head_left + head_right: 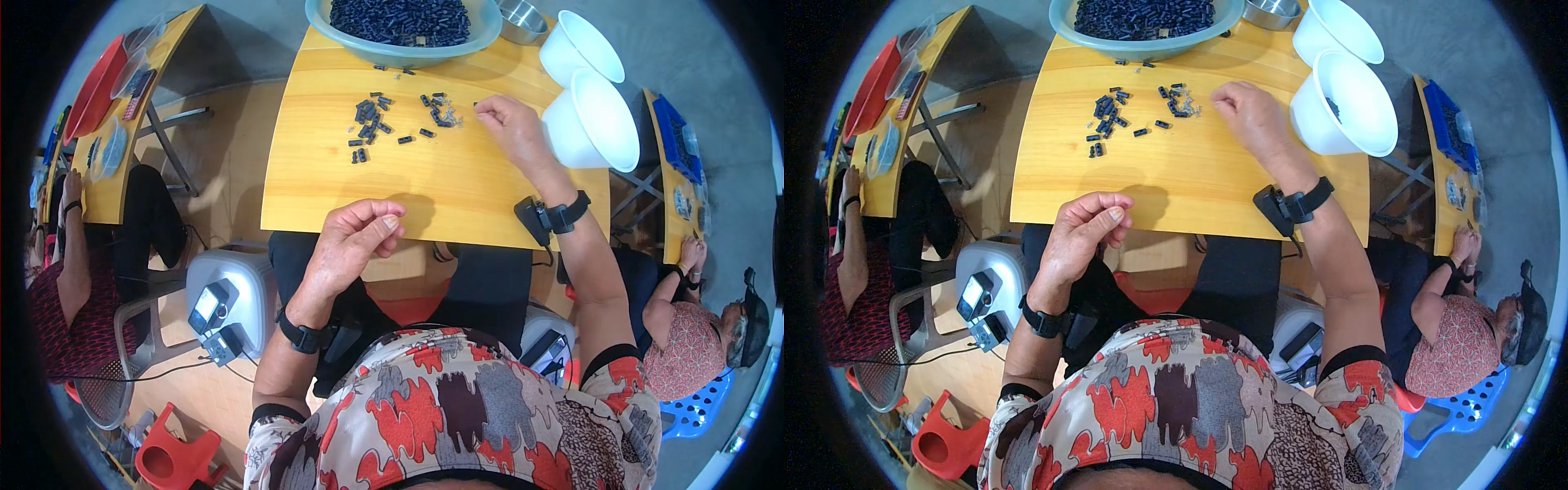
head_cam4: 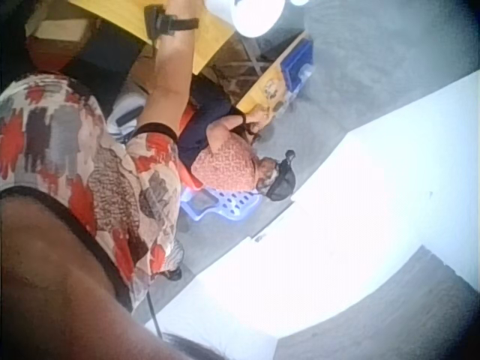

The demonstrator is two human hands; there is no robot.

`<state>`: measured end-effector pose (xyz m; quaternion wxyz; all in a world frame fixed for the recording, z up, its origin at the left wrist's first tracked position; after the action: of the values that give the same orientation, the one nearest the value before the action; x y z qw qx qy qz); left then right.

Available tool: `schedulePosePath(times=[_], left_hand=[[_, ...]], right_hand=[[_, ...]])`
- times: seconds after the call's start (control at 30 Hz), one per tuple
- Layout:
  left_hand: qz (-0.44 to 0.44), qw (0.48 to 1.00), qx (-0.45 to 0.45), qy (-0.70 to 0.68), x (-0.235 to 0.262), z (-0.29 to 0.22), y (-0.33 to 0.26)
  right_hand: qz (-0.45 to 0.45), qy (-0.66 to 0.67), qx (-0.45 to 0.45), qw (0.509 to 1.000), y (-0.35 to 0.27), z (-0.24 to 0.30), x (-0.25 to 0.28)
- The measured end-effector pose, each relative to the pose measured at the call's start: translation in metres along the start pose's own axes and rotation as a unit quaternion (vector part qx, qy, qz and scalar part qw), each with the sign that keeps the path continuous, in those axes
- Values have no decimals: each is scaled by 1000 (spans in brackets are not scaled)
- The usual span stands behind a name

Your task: Assembling small black plastic components by snapping pieces together.

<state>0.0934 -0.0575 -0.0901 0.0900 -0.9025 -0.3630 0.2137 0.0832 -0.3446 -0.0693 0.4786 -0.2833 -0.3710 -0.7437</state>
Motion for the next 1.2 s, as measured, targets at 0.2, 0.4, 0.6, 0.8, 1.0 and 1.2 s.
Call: schedulePosePath(times=[0.2,0.4,0.6,0.8,1.0,1.2], left_hand=[[15,1000,-4,-10,-2,-2,1],[15,999,-11,27,-4,-6,8],[8,998,-39,57,-3,-19,17],[11,997,-37,63,-3,-10,17],[10,998,-26,61,-2,-11,18],[13,998,-33,55,-2,-8,13]], right_hand=[[75,-58,13,995,0,19,-10],[58,-57,44,996,0,13,-18],[49,-66,41,996,-6,19,-18],[58,-83,42,994,-11,17,-16],[23,-57,31,998,-12,23,-15],[76,-7,109,991,-14,72,-40]])
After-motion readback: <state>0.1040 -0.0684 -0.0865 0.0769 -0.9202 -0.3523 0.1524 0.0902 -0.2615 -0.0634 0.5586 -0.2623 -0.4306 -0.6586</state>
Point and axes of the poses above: each hand's wrist, its own y-axis towards the middle knuckle, its own x-axis out of the back of the hand, z = x × y, the point moved 2 cm from there along y, towards the middle knuckle, and after that the axes turned 1 degree about -x, right-handed, at the moved point
